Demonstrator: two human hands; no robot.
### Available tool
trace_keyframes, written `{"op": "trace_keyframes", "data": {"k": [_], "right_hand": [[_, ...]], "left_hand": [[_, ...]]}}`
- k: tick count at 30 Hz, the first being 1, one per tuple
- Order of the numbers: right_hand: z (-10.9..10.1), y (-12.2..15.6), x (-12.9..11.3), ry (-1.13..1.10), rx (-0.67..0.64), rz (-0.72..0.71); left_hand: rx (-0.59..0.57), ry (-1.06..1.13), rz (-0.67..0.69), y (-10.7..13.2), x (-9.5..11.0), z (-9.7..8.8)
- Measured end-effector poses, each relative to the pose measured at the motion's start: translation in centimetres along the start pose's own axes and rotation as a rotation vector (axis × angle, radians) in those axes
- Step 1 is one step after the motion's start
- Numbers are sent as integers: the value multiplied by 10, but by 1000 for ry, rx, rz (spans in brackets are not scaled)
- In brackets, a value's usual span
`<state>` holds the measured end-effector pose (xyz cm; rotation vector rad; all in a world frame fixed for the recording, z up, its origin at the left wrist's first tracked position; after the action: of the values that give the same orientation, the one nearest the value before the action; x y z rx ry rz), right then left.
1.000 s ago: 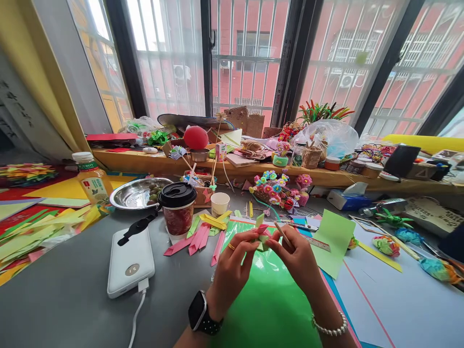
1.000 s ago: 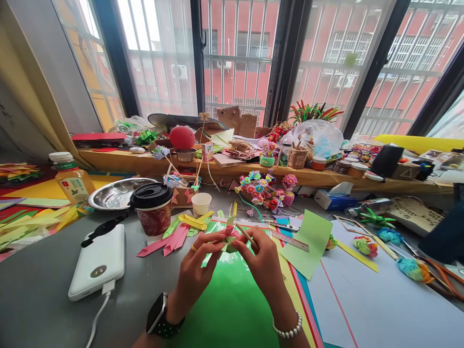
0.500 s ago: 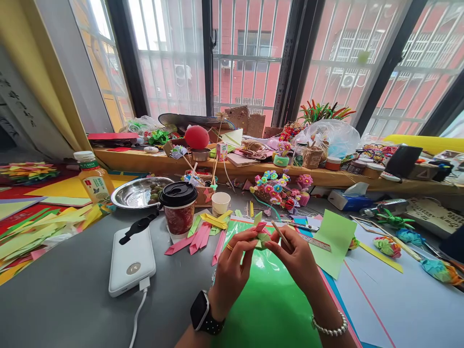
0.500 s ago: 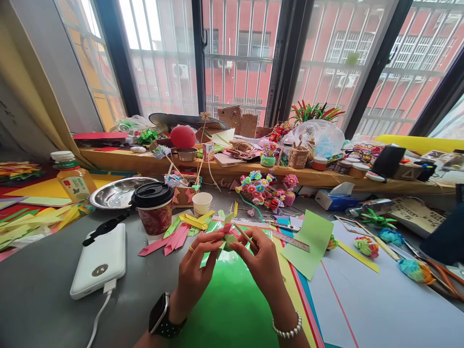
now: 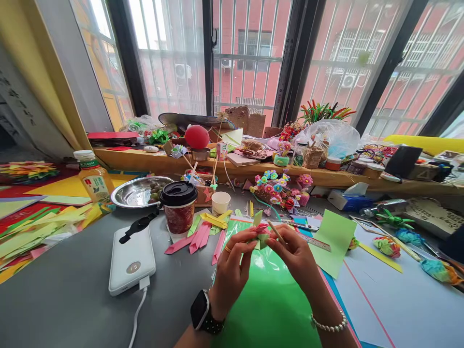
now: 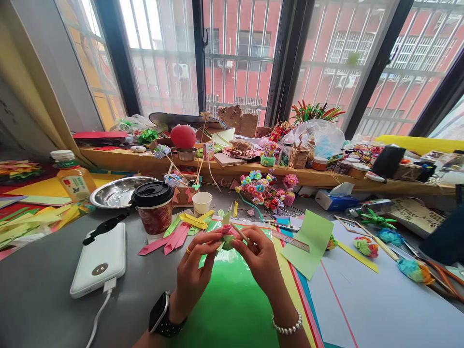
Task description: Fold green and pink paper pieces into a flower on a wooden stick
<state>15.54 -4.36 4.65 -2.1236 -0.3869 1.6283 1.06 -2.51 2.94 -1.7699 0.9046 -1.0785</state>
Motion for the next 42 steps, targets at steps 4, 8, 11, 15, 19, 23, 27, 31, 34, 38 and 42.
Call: {"op": "trace_keyframes", "data": {"k": [4, 8, 11, 15, 19, 23, 27, 31, 34, 38, 42], "right_hand": [[-4, 1, 2, 123, 69, -111], [-7, 3, 3, 289, 99, -259], [-5, 5, 2, 348, 39, -347], [1, 6, 1, 377, -72, -380], [4, 7, 1, 354, -84, -365], [4, 6, 1, 259, -83, -323], [3, 6, 0, 187, -95, -284], [3, 6, 0, 172, -75, -232], [4, 6, -2, 182, -61, -222], [4, 7, -2, 205, -33, -238], [5, 7, -2, 240, -14, -275]], "left_hand": [[-105, 105, -135, -3, -3, 0], [-175, 290, -429, -4, -16, 2], [-311, 449, -668, -2, -26, 5], [-487, 757, -814, -2, -27, 7], [-540, 903, -860, -4, -21, 8], [-475, 958, -878, -5, -18, 9], [-422, 1013, -891, -3, -19, 11], [-393, 1024, -908, -2, -20, 12], [-393, 1014, -901, -3, -20, 12], [-383, 1002, -873, -3, -19, 11], [-374, 981, -844, -3, -20, 11]]}}
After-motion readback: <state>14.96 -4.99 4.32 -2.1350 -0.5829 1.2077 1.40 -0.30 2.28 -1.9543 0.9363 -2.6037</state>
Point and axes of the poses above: each hand's wrist, its own y-axis away from the middle knuckle, its own z-axis out of the palm, x = y × z, the point moved 2 cm from there along -y, towards the middle knuckle, and after that the axes turned 9 degrees about -y, right-handed, at the moved point
